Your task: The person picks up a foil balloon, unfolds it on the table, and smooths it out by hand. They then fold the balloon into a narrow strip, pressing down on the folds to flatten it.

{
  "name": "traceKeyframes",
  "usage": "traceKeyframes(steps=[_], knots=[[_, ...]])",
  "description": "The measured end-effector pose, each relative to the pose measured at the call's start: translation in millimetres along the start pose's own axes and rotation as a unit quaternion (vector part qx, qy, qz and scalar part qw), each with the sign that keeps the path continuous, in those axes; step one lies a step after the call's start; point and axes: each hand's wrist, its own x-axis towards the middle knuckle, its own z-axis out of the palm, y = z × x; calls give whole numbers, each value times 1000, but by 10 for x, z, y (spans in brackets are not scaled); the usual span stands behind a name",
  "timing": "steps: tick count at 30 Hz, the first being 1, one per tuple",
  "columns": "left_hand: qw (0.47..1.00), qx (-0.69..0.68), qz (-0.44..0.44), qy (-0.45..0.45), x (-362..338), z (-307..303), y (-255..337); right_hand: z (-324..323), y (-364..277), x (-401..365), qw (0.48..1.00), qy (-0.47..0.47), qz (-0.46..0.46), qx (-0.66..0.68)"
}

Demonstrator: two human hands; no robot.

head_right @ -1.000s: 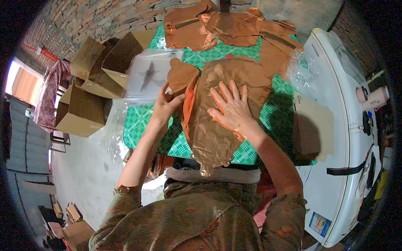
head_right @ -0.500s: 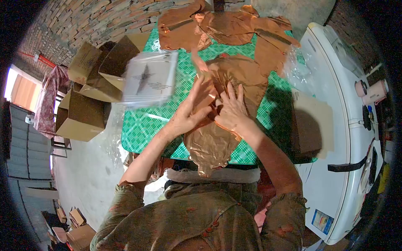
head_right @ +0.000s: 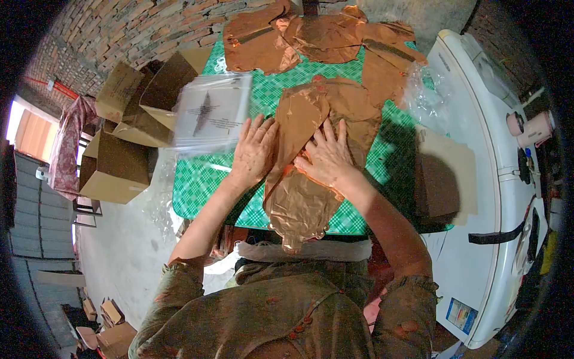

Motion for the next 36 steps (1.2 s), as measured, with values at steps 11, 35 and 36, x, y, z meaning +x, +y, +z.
traceKeyframes(steps=[11,35,36], knots=[[999,6,-19,-30,14,106,66,60,43,27,1000,-21,9,-12],[998,19,-13,-52,-18,138,60,194,159,45,1000,15,-15,19],[998,16,-14,-51,-19,139,59,171,151,50,999,24,-20,27]])
